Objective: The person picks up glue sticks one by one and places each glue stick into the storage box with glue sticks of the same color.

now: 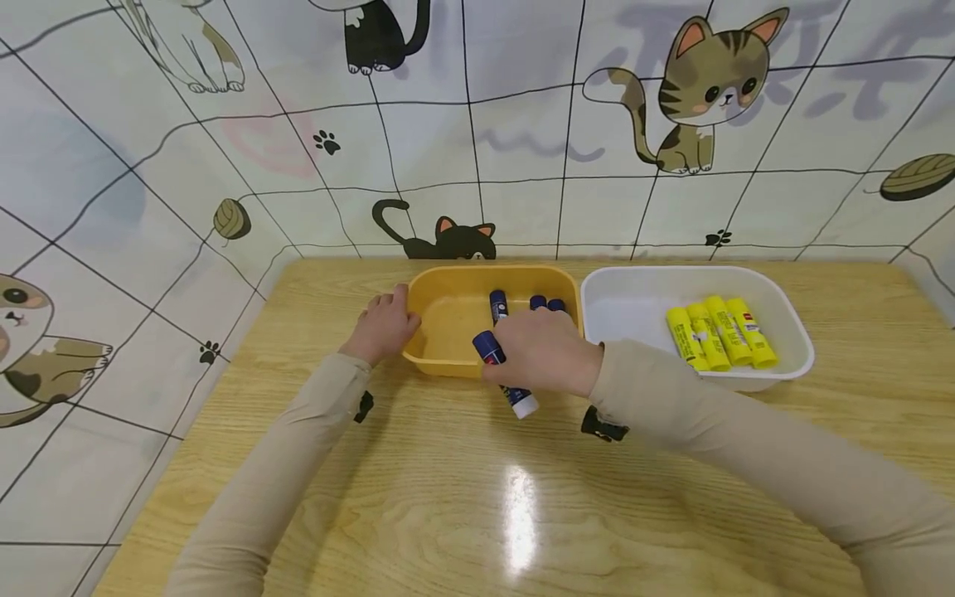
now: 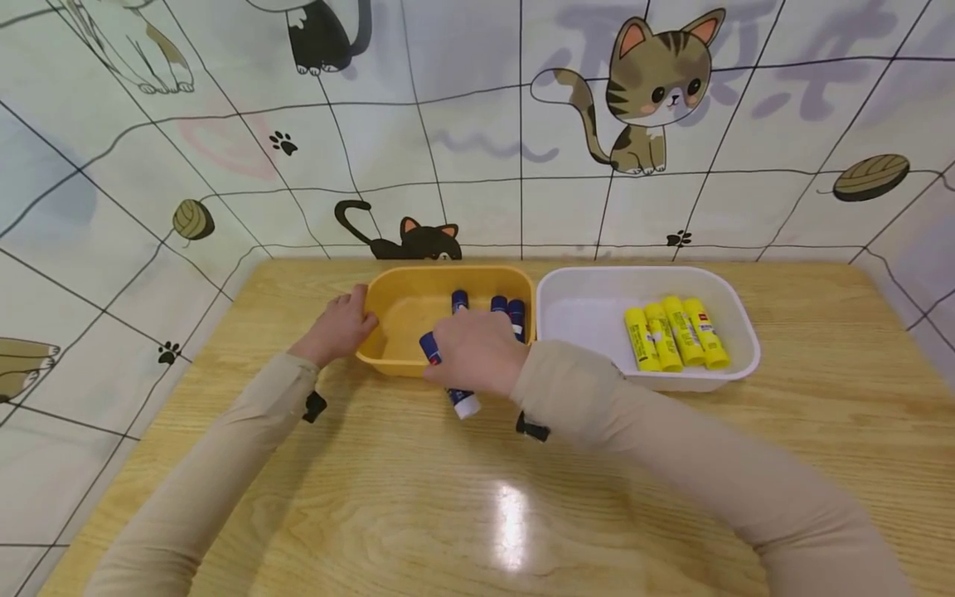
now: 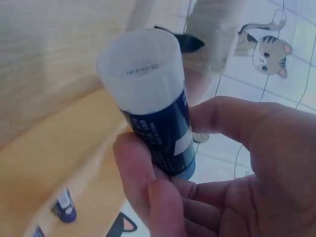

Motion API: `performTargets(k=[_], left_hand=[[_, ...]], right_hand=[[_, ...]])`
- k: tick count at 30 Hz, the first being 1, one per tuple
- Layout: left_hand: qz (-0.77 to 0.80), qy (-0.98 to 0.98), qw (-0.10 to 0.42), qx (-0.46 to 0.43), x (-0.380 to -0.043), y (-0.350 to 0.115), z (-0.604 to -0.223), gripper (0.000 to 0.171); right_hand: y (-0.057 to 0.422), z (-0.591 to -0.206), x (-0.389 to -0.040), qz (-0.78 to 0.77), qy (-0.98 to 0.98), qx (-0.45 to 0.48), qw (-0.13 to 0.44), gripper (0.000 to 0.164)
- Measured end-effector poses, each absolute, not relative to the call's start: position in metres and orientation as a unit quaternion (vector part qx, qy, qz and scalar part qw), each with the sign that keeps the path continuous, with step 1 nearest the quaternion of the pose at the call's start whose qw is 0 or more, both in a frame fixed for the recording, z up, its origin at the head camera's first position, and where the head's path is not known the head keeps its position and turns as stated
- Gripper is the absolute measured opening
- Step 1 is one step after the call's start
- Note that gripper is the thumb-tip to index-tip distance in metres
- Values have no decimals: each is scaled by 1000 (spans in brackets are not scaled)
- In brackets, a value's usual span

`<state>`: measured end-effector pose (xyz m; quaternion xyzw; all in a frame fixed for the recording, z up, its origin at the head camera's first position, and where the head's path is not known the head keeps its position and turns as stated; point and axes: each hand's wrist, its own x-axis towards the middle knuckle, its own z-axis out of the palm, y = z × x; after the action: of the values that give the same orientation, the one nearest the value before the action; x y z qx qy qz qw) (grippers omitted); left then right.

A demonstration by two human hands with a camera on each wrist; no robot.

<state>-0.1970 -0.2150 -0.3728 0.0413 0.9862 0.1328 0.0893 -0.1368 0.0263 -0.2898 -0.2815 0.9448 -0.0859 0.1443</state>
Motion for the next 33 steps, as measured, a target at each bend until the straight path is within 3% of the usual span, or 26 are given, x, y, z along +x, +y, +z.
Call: performTargets(k=[8,22,33], left_hand=[[130,987,86,42,-197,-215,-375,50],[130,987,81,38,-197,-215,-375,48],[139,986,83,36,-197,-216,-375,50]], right_hand=[[33,-282,-162,-112,945,-259,163,29],[30,-289,-210,-101,947,-229,202,43],[25,-303,-241,-131,943,-157,264,26]])
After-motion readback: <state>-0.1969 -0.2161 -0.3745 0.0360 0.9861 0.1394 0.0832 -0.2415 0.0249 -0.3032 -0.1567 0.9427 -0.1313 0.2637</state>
